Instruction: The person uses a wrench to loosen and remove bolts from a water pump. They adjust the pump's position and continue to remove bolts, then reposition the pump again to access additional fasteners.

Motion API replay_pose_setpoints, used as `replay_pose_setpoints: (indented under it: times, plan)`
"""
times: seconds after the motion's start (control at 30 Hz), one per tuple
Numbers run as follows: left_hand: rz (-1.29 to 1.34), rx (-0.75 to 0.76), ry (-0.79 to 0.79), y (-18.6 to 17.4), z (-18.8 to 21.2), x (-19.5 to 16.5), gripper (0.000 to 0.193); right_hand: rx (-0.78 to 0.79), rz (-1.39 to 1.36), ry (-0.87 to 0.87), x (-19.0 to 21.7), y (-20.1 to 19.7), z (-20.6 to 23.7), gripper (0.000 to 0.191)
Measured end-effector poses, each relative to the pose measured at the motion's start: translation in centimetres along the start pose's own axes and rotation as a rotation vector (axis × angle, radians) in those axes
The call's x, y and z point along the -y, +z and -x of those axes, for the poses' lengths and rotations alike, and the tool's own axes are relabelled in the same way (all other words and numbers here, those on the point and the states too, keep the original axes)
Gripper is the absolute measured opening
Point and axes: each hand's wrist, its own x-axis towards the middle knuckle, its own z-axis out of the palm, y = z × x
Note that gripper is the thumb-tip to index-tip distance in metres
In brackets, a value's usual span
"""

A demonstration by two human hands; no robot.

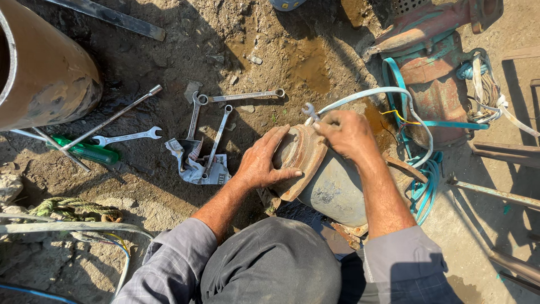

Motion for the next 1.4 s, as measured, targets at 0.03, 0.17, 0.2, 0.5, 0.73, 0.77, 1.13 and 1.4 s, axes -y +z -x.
replay_pose_setpoints:
  times: [0.03, 0.17, 0.2, 0.5, 0.73, 0.77, 1.13, 1.4]
  plan:
    - [-0.021, 0.007, 0.0, 0.0, 0.0, 0.0, 0.12, -0.096, -0.208, 0.081, -0.2, 0.3, 0.3, 0.022]
    - [-0.003, 0.018, 0.011, -0.2, -0.1, -0.2, 0.12, -0.264, -0.53, 0.268, -0.2, 3.0, 0.9, 0.021]
    - [0.006, 0.009, 0.02, -0.2, -0.1, -0.3, 0.12, -0.284, -0.568, 0.277, -0.1, 3.8, 0.9, 0.016]
    - [0.015, 0.02, 0.003, -0.5, -0.1, -0.4, 0.119, -0.16, -0.42, 0.207, -0.3, 4.9, 0.8, 0.014]
    - [-0.005, 0.025, -0.018, -0.2, 0.0, 0.0, 0.121, -0.105, -0.451, 0.256, 0.8, 4.3, 1.2, 0.016]
    - [-0.009, 0.03, -0.023, -0.1, 0.0, 0.1, 0.12, -0.101, -0.459, 0.267, 1.0, 4.3, 1.2, 0.016]
    - [-0.062, 0.09, -0.004, 0.4, -0.2, 0.7, 0.105, -0.148, -0.397, 0.472, 3.0, 5.7, 2.2, 0.019]
    - [-0.062, 0.088, -0.024, 0.0, -0.3, 0.7, 0.1, -0.35, -0.323, 0.194, 0.0, 4.4, 1.0, 0.015]
